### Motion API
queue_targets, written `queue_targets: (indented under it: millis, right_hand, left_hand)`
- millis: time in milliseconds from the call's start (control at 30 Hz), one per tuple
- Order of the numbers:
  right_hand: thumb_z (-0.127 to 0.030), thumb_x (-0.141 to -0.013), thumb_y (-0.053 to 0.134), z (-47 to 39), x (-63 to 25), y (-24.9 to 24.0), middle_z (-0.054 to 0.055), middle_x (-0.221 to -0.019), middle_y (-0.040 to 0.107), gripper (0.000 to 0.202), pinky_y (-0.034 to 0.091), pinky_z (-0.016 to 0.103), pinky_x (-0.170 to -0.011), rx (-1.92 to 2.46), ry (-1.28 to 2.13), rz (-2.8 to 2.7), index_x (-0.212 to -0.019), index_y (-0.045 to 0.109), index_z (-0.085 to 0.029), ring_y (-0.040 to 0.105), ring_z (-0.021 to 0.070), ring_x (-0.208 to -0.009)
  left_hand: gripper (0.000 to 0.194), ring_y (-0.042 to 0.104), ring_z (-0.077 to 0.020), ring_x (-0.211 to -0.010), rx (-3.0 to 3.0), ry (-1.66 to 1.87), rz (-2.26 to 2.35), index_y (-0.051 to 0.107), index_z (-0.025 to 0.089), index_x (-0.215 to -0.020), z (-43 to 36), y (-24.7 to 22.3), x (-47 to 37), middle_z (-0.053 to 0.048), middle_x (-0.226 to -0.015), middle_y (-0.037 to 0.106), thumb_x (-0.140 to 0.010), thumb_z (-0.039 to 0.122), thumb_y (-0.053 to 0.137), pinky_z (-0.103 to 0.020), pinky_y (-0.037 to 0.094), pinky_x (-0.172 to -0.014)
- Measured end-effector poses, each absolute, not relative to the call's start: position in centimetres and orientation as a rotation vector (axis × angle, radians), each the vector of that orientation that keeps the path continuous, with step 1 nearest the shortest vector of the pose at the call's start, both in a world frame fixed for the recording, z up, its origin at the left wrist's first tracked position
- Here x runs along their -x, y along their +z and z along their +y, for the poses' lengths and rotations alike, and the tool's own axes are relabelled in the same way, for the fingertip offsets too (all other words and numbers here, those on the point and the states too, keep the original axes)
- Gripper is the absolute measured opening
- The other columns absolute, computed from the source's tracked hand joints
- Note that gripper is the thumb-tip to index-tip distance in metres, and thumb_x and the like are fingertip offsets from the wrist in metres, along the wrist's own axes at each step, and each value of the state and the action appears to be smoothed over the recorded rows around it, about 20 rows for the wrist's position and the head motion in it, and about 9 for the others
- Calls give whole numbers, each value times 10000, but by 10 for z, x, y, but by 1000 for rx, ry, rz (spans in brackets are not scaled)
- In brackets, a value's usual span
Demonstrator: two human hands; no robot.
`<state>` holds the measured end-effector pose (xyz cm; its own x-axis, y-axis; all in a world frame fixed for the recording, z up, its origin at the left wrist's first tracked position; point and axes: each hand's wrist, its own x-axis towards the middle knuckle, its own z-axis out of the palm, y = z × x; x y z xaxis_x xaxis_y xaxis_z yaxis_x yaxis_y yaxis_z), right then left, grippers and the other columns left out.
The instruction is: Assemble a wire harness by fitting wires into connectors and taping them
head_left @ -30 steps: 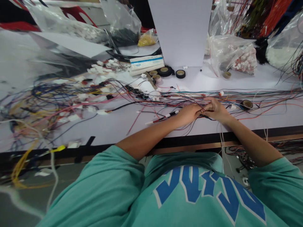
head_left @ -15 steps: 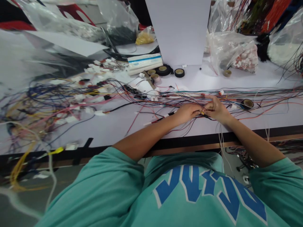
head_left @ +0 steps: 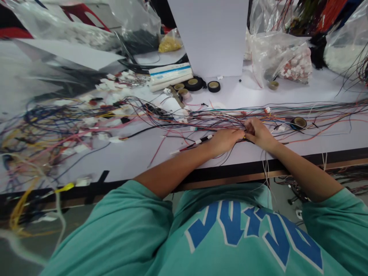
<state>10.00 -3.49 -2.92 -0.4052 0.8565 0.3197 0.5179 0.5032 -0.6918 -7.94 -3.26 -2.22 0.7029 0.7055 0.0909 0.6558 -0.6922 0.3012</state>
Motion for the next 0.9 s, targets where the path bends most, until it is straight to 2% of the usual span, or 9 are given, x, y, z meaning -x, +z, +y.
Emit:
queue_targets:
  millis: [67,133,333,500,700,800,900]
  right_hand:
    - [-155,-693,502,-34,-100,-27,8,-721,458,54,392,265,-617,1072,598,-2149,-719,467,-187,456,128,-686]
    - [-137,-694,475,-33,-101,-24,2,-687,452,73,381,257,-619,1030,595,-2198,-645,457,-189,448,121,-666]
    - [-159,-716,494,-30,-110,-19,-37,-596,464,70,332,212,-541,1002,809,-2331,-649,506,-178,410,82,-556]
    - [-273,-807,525,-29,-112,-20,-12,-612,524,183,362,226,-567,825,688,-2387,-657,550,-170,459,90,-577]
    - [-300,-901,434,-32,-113,-24,35,-676,590,250,419,252,-636,530,402,-2455,-741,587,-182,537,118,-664]
    - [-263,-916,405,-37,-111,-24,36,-662,601,266,413,274,-663,486,202,-2486,-731,581,-190,531,125,-660]
    - [-246,-922,394,-40,-110,-23,37,-683,627,262,406,282,-673,454,150,-2499,-748,583,-193,535,128,-677]
  left_hand:
    - [194,602,-174,-788,-2623,346,1116,596,199,-888,-32,-22,78,-29,-858,656,-884,216,403,-266,415,-658]
    - [181,600,-162,-799,-2582,439,1088,593,193,-882,-33,-22,77,-25,-855,661,-885,224,414,-259,415,-692]
    - [131,593,-130,-770,-2384,644,1075,592,177,-845,-36,-20,74,-3,-831,666,-842,170,461,-234,415,-712]
    - [181,584,-101,-721,-2264,697,1023,590,168,-868,-29,-20,77,3,-842,669,-775,86,457,-208,430,-691]
    - [240,620,-144,-895,-2374,659,962,625,159,-936,-22,-24,76,-44,-952,689,-774,99,458,-261,453,-830]
    - [298,601,-156,-1008,-2433,646,902,622,162,-1016,-21,-26,75,-59,-1067,669,-792,102,436,-283,440,-904]
    - [330,569,-158,-1084,-2472,631,891,608,166,-1073,-21,-28,75,-63,-1143,640,-800,109,432,-291,424,-945]
